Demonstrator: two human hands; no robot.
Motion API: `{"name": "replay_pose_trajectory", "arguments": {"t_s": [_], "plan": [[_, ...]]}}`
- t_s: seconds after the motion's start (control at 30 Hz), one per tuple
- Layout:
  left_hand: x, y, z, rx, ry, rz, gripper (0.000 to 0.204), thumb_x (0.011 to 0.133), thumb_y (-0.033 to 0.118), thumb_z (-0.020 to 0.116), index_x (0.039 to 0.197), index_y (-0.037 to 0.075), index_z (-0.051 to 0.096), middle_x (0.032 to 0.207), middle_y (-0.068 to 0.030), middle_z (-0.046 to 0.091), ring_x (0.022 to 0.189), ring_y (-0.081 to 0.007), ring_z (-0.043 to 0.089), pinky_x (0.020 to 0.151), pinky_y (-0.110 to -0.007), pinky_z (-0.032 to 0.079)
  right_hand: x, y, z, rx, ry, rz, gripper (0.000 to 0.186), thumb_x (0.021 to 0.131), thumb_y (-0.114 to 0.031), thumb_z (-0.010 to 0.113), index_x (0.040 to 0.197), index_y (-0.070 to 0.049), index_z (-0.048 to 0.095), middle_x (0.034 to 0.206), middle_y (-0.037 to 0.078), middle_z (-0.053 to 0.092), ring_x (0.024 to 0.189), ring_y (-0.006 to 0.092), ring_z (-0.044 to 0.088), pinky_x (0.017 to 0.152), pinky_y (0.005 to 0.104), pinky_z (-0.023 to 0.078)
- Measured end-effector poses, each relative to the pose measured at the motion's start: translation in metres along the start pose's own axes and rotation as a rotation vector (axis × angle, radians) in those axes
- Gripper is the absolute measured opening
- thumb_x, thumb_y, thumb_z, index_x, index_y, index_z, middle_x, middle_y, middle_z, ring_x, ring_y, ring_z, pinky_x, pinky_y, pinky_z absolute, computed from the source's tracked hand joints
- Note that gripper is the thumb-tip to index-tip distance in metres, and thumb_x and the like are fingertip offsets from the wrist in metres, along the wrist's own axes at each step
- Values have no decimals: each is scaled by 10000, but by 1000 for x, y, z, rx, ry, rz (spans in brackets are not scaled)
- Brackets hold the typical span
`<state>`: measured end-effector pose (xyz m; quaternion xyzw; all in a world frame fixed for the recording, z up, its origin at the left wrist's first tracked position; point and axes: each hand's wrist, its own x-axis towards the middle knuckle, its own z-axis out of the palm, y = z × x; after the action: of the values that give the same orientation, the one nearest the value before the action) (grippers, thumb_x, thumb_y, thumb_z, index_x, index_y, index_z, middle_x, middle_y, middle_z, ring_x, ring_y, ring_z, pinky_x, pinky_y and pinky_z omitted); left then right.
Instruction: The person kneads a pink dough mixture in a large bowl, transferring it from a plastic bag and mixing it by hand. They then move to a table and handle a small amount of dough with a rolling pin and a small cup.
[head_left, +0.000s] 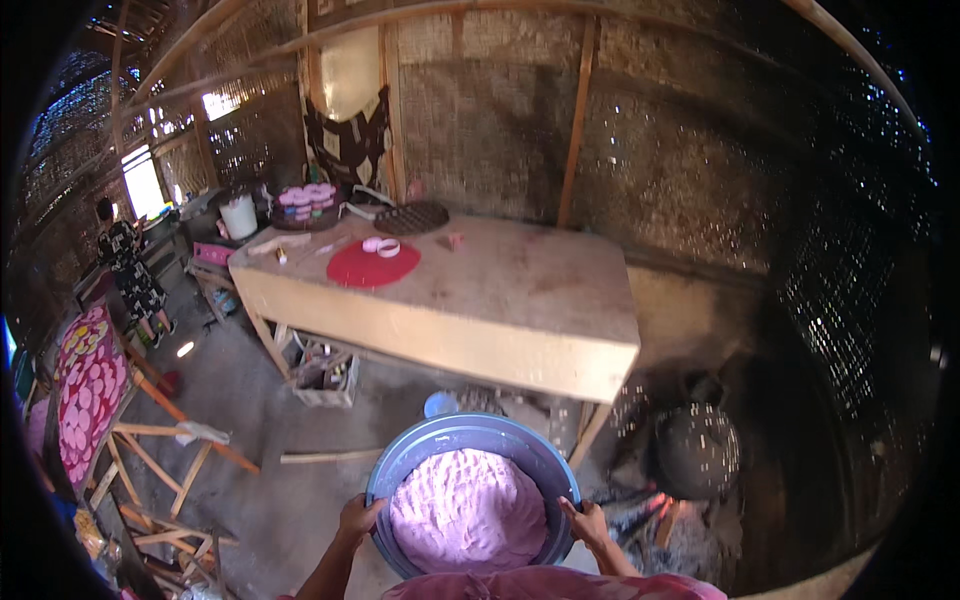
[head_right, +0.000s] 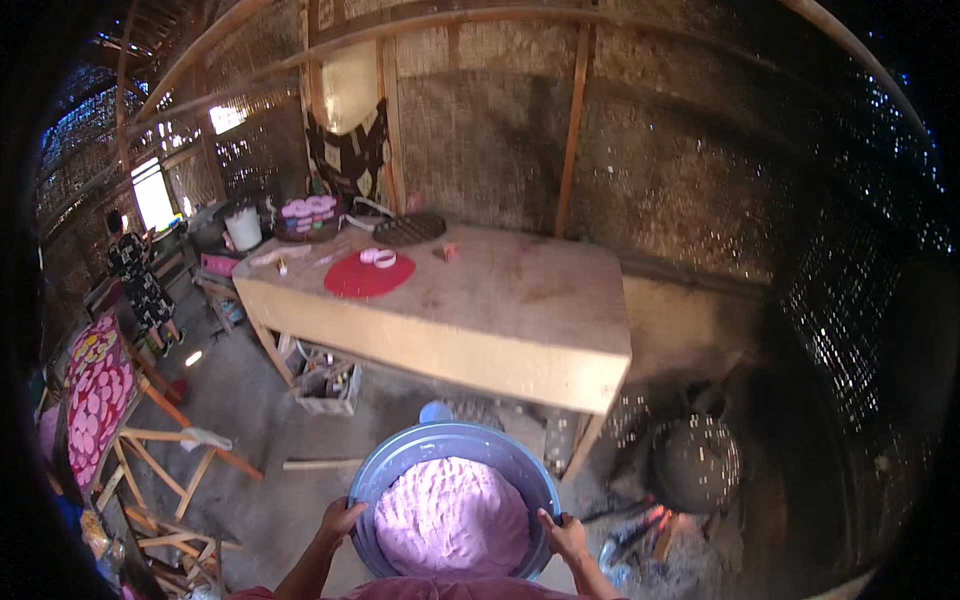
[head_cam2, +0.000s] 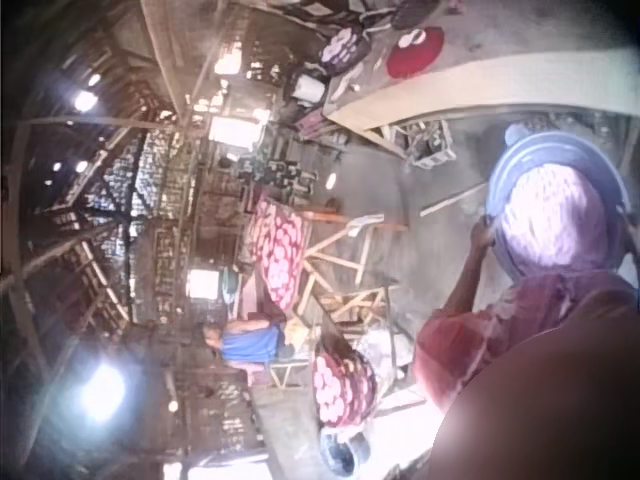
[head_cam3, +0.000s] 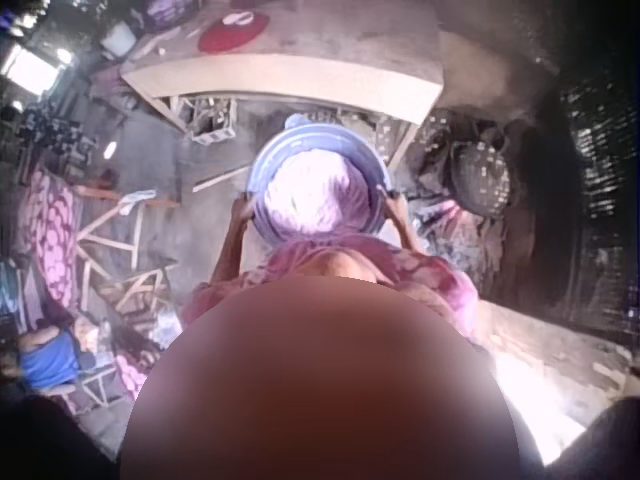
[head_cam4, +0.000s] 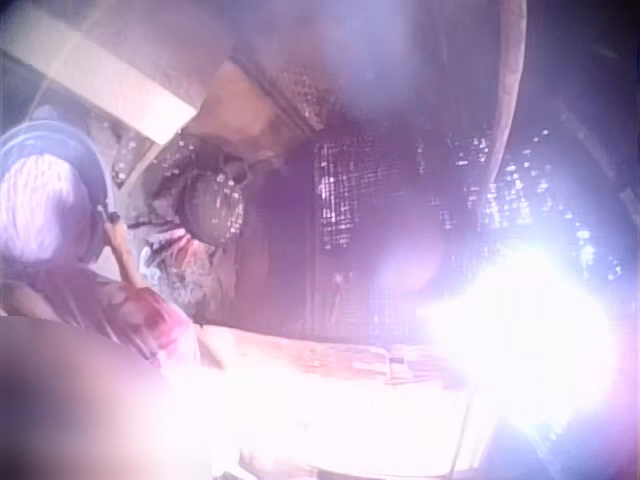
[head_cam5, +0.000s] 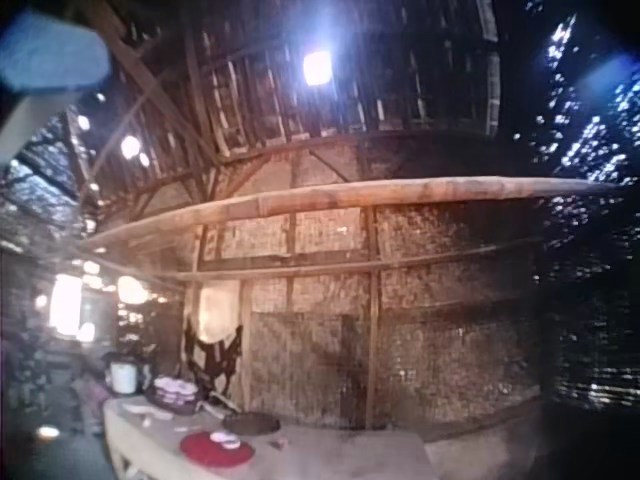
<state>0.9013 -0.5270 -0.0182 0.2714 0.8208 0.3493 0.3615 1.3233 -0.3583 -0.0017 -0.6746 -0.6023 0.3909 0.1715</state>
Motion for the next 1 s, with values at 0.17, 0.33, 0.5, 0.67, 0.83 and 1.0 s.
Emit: {"name": "replay_pose_trajectory", "arguments": {"t_s": [0.17, 0.33, 0.5, 0.67, 0.83, 1.0], "plan": [[106, 196, -15, -277, -56, 305, 493, 838, 368, 667, 1113, -40, 638, 900, -136, 689, 797, -206, 665, 703, -329, 512, 133, -106, -60, 426, 169, -129, 602, 819, -537, 690, 697, 48, 618, 590, 1, 521, 548, 94, 425, 470, 311, 363], [216, 375, 10, -553, -254, 409, 535, 879, 403, 645, 1180, -36, 598, 1075, -104, 658, 965, -160, 618, 826, -315, 487, 253, -202, -151, 634, 370, -374, 516, 842, -490, 691, 833, 25, 654, 689, 10, 589, 592, 86, 494, 505, 269, 402], [341, 461, 75, -774, -484, 120, 576, 889, 478, 618, 1202, -3, 574, 1063, -90, 648, 991, -179, 606, 874, -371, 476, 362, -254, -177, 535, 501, -254, 577, 846, -547, 648, 739, 18, 610, 678, 47, 576, 632, 130, 498, 565, 309, 418], [441, 472, 118, -289, -31, 484, 531, 907, 428, 592, 1136, -51, 618, 1059, -198, 678, 996, -261, 649, 831, -366, 495, 418, -262, -160, 357, 599, -228, 662, 866, -563, 611, 851, 98, 644, 796, 115, 614, 759, 148, 499, 705, 328, 442], [516, 489, 127, -361, -141, 578, 488, 894, 427, 593, 1020, -39, 665, 913, -210, 695, 853, -255, 680, 718, -389, 498, 432, -268, -146, 351, 633, -195, 682, 852, -561, 634, 930, 117, 638, 828, 123, 630, 768, 162, 527, 727, 337, 451], [543, 501, 134, -360, -179, 678, 517, 886, 450, 583, 901, -58, 677, 771, -202, 686, 766, -262, 688, 682, -401, 494, 436, -274, -132, 546, 569, -158, 622, 881, -514, 623, 1009, 94, 629, 893, 92, 635, 805, 169, 547, 745, 337, 458]]}}
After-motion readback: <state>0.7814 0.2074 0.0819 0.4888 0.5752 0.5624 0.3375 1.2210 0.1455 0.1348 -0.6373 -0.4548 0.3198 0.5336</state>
